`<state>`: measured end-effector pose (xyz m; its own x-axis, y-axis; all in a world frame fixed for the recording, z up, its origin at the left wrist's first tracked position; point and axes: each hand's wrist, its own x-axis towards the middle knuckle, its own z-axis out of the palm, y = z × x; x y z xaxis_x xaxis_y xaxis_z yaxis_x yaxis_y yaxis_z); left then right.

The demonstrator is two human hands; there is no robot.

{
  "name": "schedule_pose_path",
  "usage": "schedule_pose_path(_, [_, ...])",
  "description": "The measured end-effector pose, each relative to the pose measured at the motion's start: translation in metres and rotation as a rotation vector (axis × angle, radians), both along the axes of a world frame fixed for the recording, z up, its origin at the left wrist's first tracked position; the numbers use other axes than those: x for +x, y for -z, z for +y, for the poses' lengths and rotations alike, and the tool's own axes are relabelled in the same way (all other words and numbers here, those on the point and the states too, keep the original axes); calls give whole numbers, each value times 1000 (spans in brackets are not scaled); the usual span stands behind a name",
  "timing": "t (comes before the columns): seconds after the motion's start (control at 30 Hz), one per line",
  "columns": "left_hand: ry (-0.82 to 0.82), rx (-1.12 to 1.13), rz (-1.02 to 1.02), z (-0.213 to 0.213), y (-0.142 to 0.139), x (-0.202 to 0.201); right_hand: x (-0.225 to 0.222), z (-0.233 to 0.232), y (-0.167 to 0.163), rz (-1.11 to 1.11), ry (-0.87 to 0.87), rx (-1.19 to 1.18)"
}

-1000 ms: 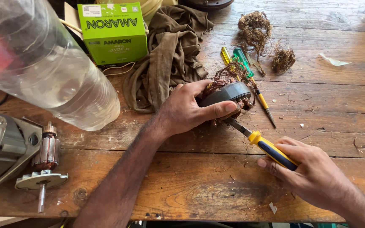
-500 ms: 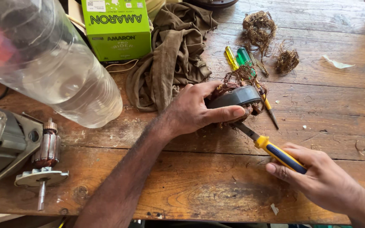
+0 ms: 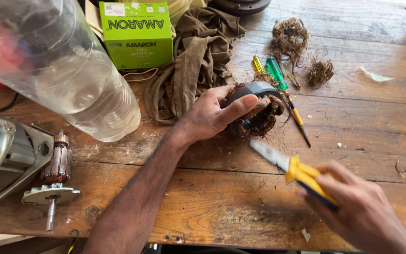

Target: The person holds an electric motor stator on a wooden workbench and uses a screwdriver and pliers to pry and pull the copper windings out of the motor housing, working the coils loose a section at a time and setting extracted wire aside.

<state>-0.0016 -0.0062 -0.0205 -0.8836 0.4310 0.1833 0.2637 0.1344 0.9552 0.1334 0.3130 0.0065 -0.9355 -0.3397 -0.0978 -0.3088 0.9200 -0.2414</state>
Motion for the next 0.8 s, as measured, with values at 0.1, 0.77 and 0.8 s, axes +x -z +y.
schedule_pose_path(0.1, [-9, 49, -35, 4, 1, 1, 13, 18, 10, -34, 56, 44])
schedule_pose_path(0.77, [-36, -222, 3, 5, -19, 15, -10, 34, -4, 340, 426, 203])
schedule_pose_path(0.8, [-39, -249, 5, 5, -20, 15, -12, 30, -6, 417, 376, 225])
